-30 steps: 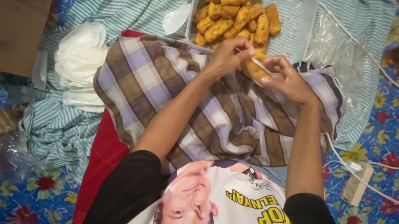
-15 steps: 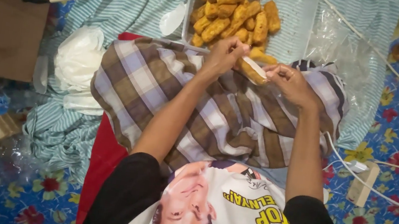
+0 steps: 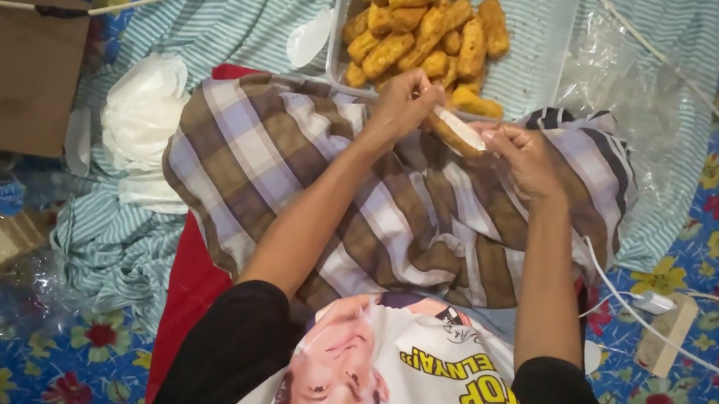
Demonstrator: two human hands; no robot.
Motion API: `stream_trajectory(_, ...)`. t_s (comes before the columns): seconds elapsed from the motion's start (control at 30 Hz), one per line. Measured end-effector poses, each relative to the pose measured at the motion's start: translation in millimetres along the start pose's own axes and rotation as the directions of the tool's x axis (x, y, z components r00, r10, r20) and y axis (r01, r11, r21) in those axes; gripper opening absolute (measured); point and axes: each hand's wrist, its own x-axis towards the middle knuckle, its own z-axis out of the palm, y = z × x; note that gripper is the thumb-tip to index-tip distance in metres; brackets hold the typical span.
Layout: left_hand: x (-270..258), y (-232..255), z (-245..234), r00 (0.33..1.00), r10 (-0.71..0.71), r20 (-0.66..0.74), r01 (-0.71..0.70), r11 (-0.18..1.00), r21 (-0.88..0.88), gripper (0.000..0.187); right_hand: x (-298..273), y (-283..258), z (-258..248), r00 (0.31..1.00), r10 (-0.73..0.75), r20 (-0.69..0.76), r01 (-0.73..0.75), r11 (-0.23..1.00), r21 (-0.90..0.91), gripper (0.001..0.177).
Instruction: Wrapping individual fried food items in small pieces of paper and placing them aside.
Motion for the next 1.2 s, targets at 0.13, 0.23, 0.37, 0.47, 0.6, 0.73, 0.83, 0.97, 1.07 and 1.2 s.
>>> stream_trajectory(0.13,-2,4,-1,1.000,0.012,-0.011,-0.013,1.000,-0.009,0.025,9,16,-11,1.000,0.025,-0.017,-0.024,0.999,0.043,0.025)
stream_trajectory(0.23,-6,13,2,1.000,-0.004,-0.023,0.004,1.000,-0.026,0.022,18,29,-22,1.000,0.023,-0.003,-0.023,0.999,0.046,0.026)
stream_trajectory(0.37,2,-3,1,0.999,0.004,-0.041,-0.004,1.000,0.001,0.025,23,40,-27,0.999,0.042,-0.013,-0.041,0.994,0.105,0.024)
stream_trajectory(0.47,8,-19,1,0.998,0.051,-0.037,-0.050,0.998,0.036,0.027,20,40,-21,0.998,0.049,-0.026,-0.045,0.989,0.140,0.023)
stream_trajectory(0.6,13,-25,4,0.999,0.017,-0.046,-0.008,0.983,0.184,0.021,16,38,-19,0.997,0.057,-0.048,-0.046,0.980,0.192,0.013)
stream_trajectory(0.73,9,-12,-4,0.999,0.044,0.015,-0.046,0.995,0.089,0.016,17,50,-22,0.995,0.059,-0.081,-0.040,0.974,0.221,0.013)
stream_trajectory(0.83,0,7,-5,0.994,0.065,0.085,-0.069,0.996,0.053,0.020,20,65,-32,0.995,0.054,-0.088,-0.030,0.968,0.251,0.014)
stream_trajectory(0.97,-12,30,-2,0.991,-0.089,0.103,0.102,0.987,-0.122,0.027,13,59,-33,0.994,0.051,-0.092,-0.021,0.953,0.303,0.021)
stream_trajectory(1.07,-9,23,-7,0.977,-0.063,0.204,0.101,0.979,-0.179,0.034,1,56,-39,0.995,0.017,-0.095,0.016,0.940,0.341,0.015)
stream_trajectory(1.2,-22,39,-5,0.891,0.075,0.448,0.023,0.977,-0.210,0.065,9,61,-51,0.996,-0.037,-0.080,0.070,0.881,0.468,0.008)
